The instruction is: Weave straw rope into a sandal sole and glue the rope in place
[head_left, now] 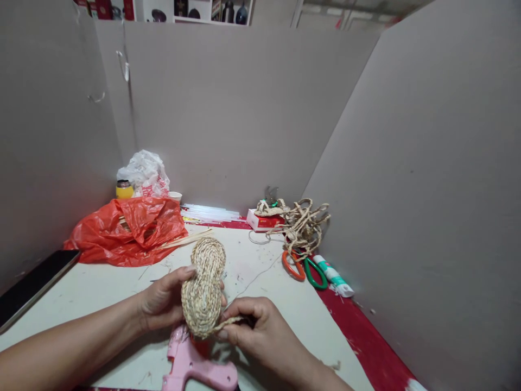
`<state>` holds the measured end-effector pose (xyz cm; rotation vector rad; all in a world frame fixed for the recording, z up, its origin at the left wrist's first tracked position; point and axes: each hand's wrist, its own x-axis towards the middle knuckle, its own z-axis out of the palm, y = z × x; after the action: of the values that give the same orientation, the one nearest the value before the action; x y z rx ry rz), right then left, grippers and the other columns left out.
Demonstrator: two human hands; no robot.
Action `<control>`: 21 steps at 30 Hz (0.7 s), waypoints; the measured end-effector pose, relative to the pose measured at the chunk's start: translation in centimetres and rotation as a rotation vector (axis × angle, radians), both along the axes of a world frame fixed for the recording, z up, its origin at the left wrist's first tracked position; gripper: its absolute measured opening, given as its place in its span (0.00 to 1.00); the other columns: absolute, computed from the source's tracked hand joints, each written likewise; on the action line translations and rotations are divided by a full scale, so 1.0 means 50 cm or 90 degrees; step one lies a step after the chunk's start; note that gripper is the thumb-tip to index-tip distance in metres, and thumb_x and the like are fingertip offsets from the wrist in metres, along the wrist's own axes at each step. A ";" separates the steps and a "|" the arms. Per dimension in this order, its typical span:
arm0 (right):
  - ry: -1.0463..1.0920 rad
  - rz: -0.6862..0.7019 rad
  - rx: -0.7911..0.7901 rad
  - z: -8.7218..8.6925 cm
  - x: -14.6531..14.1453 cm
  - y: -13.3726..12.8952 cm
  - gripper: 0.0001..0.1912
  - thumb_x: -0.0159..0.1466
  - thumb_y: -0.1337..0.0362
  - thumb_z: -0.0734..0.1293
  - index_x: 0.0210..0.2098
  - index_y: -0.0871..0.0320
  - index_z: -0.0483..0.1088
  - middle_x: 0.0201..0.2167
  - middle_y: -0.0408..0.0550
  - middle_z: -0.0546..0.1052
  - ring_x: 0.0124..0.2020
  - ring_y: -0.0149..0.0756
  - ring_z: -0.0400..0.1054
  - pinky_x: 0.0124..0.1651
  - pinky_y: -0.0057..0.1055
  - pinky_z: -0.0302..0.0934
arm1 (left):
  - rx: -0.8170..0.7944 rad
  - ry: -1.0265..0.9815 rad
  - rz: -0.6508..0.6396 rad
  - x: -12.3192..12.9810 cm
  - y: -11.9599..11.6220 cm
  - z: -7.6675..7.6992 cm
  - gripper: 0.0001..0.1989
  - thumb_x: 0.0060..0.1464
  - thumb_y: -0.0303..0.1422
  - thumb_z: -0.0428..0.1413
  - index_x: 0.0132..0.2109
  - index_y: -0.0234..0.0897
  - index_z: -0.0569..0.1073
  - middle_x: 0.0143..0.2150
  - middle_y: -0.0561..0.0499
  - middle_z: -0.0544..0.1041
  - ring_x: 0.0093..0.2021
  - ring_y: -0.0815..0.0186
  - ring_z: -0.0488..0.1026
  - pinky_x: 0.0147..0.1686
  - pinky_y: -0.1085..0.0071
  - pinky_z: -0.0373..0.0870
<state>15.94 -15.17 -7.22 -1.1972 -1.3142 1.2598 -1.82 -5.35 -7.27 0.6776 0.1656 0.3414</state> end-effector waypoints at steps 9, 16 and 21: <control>0.124 0.092 -0.068 0.011 0.027 0.010 0.10 0.47 0.60 0.77 0.29 0.56 0.80 0.27 0.42 0.80 0.26 0.27 0.70 0.34 0.26 0.62 | 0.018 0.026 -0.030 -0.003 -0.004 0.006 0.27 0.48 0.44 0.59 0.44 0.20 0.77 0.37 0.36 0.81 0.38 0.59 0.78 0.43 0.67 0.71; 0.050 0.076 0.011 0.010 0.034 0.010 0.07 0.52 0.63 0.74 0.30 0.59 0.76 0.27 0.41 0.78 0.26 0.27 0.67 0.30 0.24 0.59 | 0.017 0.023 -0.040 -0.004 -0.001 0.005 0.27 0.47 0.45 0.59 0.43 0.21 0.77 0.37 0.36 0.81 0.37 0.60 0.78 0.43 0.68 0.70; -0.031 0.047 0.091 0.014 0.036 0.013 0.06 0.55 0.65 0.72 0.28 0.59 0.70 0.25 0.40 0.74 0.26 0.27 0.65 0.30 0.24 0.58 | 0.020 0.047 -0.050 -0.004 -0.003 0.007 0.26 0.47 0.44 0.59 0.43 0.22 0.77 0.36 0.37 0.81 0.35 0.60 0.78 0.39 0.69 0.72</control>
<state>17.72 -14.52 -6.53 -1.0928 -1.4708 1.1741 -2.00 -5.51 -6.92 0.7269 0.2036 0.2439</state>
